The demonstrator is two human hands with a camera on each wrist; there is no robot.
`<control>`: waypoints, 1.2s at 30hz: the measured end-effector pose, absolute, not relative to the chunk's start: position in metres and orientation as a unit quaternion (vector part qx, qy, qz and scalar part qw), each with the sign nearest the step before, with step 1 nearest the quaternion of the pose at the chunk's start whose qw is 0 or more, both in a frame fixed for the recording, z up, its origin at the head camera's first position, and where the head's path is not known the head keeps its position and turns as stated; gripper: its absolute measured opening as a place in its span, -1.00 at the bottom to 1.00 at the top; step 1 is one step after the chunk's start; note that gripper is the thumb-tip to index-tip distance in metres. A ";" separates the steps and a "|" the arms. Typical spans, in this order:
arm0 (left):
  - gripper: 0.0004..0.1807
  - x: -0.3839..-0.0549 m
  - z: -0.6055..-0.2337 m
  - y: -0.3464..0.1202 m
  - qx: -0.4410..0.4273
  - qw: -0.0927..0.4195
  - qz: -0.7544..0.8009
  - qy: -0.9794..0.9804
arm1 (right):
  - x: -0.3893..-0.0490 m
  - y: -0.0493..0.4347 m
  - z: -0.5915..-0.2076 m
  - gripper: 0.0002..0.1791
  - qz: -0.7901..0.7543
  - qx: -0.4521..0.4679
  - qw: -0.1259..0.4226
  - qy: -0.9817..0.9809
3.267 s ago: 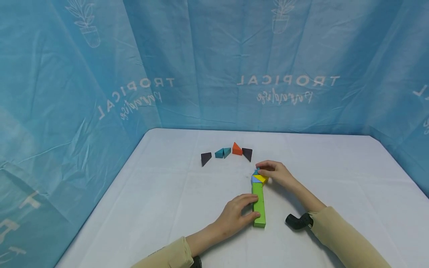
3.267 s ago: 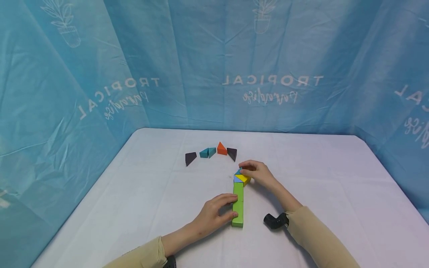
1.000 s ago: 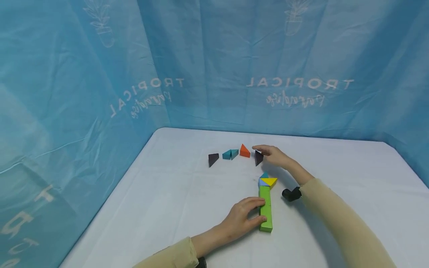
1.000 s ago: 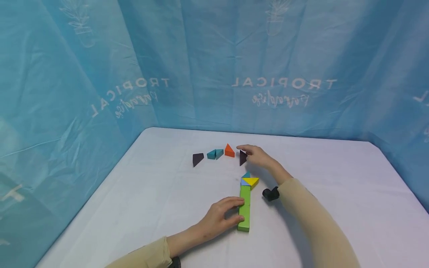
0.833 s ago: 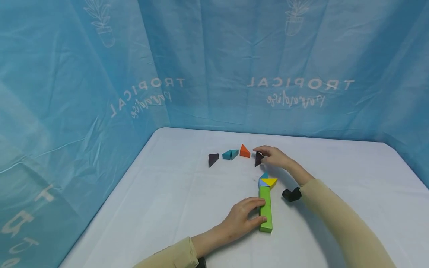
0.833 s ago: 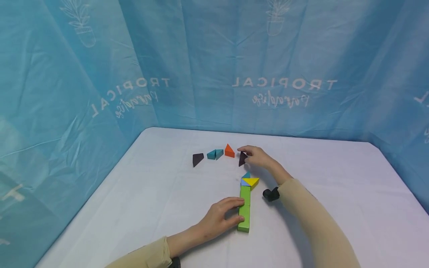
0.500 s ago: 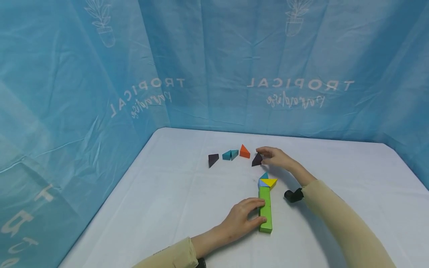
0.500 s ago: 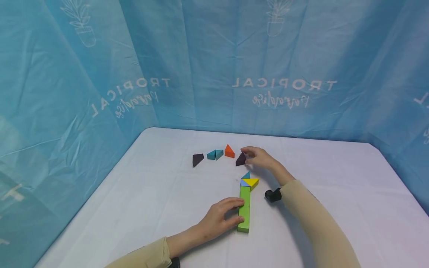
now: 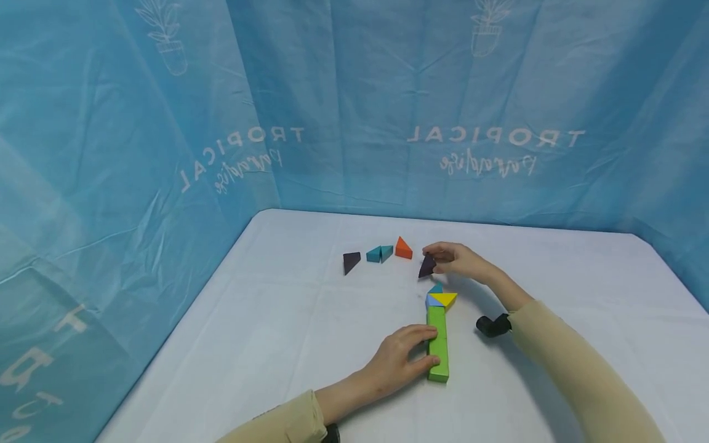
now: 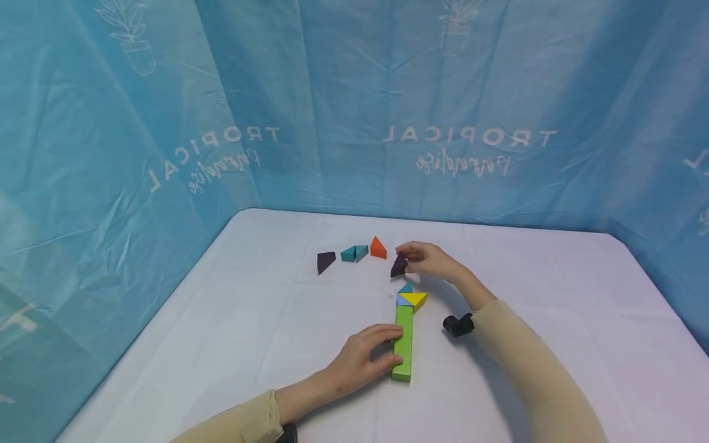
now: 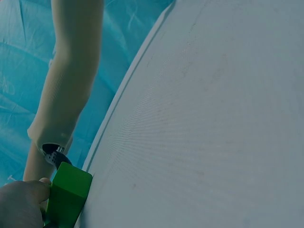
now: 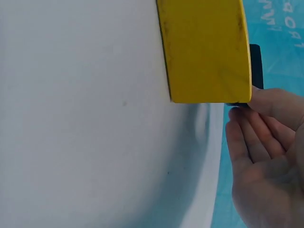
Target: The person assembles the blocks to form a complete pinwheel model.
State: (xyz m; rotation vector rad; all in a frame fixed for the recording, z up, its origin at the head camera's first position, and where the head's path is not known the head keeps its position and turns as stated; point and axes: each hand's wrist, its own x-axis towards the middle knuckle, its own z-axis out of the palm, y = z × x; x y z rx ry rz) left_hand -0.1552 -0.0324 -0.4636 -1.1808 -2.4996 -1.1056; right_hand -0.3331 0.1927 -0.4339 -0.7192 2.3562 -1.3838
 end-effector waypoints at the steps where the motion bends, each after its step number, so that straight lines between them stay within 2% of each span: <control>1: -0.54 -0.155 -0.463 -0.033 -0.394 0.081 -0.370 -0.837 | -0.332 0.193 -0.433 -0.47 -0.487 -0.255 0.166 0.819; 11: -0.54 -0.155 -0.464 -0.033 -0.392 0.074 -0.375 -0.837 | -0.327 0.198 -0.442 -0.47 -0.485 -0.268 0.211 0.805; 16: -0.54 -0.155 -0.464 -0.033 -0.393 0.079 -0.376 -0.836 | -0.327 0.199 -0.440 -0.47 -0.480 -0.273 0.199 0.809; 20: -0.54 -0.156 -0.466 -0.032 -0.393 0.075 -0.379 -0.835 | -0.329 0.200 -0.440 -0.56 -0.509 -0.232 0.170 0.811; 22: -0.54 -0.157 -0.466 -0.032 -0.392 0.072 -0.381 -0.835 | -0.329 0.200 -0.441 -0.54 -0.521 -0.212 0.164 0.810; 26: -0.53 -0.157 -0.467 -0.031 -0.392 0.067 -0.383 -0.834 | -0.328 0.198 -0.442 -0.51 -0.523 -0.204 0.170 0.810; 36: -0.53 -0.156 -0.466 -0.032 -0.397 0.075 -0.379 -0.832 | -0.323 0.197 -0.447 -0.58 -0.533 -0.212 0.187 0.798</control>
